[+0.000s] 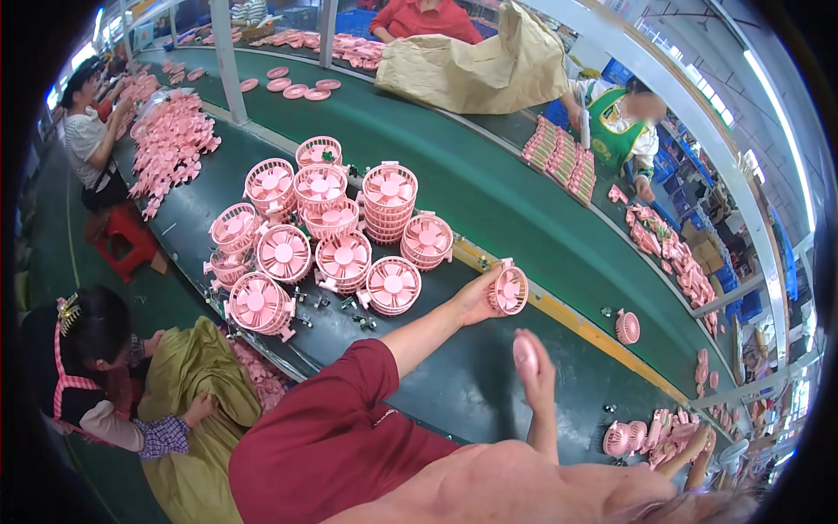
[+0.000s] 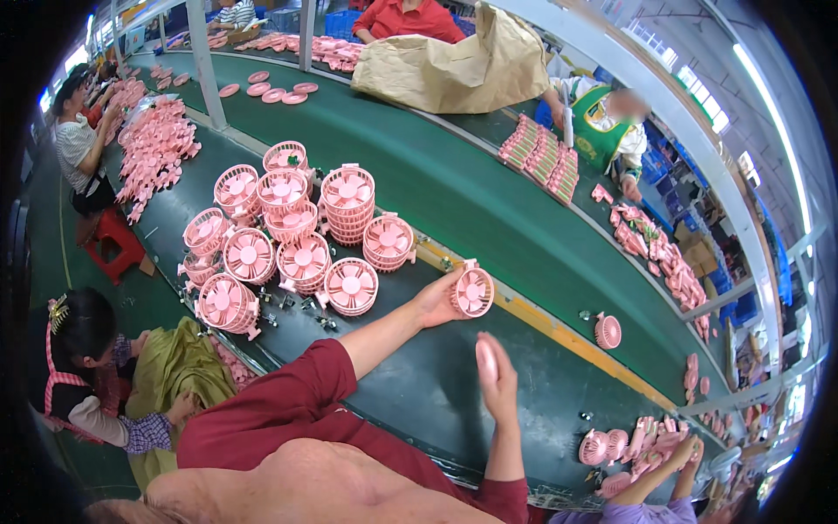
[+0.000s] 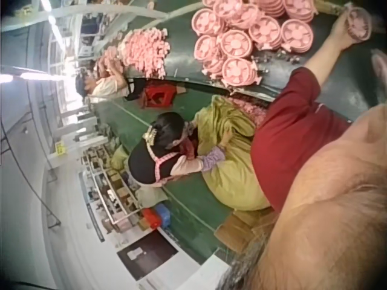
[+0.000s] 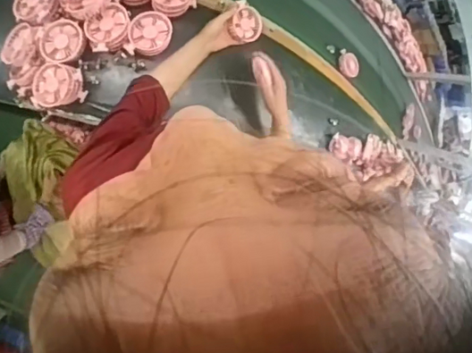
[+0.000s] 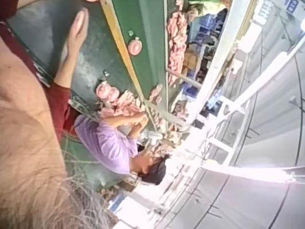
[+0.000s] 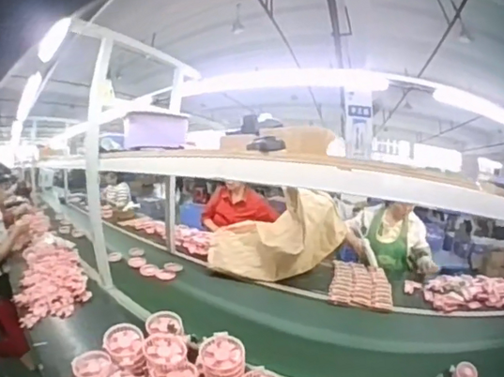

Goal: The person assembles mini electric fans by picking up fan bodies and grilles, pressing the grilles onto the fan bodies by hand, and placing the assembled fans onto the conveyor belt.

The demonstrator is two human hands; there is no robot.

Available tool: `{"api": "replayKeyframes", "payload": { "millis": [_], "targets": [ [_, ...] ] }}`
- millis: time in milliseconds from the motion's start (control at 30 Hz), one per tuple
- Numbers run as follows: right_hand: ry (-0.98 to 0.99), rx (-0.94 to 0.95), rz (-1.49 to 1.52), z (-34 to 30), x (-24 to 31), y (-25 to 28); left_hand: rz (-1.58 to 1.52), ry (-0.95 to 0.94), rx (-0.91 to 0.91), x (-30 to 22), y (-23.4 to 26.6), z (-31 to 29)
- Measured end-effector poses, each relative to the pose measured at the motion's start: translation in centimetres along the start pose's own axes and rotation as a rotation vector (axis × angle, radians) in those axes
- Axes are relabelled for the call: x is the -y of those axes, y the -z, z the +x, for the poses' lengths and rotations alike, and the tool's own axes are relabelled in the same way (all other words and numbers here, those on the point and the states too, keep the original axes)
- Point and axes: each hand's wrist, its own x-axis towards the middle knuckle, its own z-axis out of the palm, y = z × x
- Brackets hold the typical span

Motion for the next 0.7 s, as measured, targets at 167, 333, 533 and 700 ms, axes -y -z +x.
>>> {"api": "replayKeyframes", "payload": {
  "millis": [167, 333, 533, 700],
  "targets": [
    [-0.033, -0.27, 0.493, 6.7, -0.7, 0.6, 0.073, 0.018, 0.002, -0.2, -2.1, -0.8],
    [0.185, -0.382, -0.044, 10.8, -1.2, -2.3, 0.129, 0.008, 0.007, -0.1, -1.3, -0.9],
    [0.406, -0.245, -0.442, 11.4, -1.6, -4.0, 0.133, 0.046, -0.138, -0.4, -2.8, -1.2],
    [0.365, -0.122, -0.453, 11.2, -1.9, -5.0, 0.084, -0.126, -0.206, -0.3, -2.8, -0.6]
  ]
}}
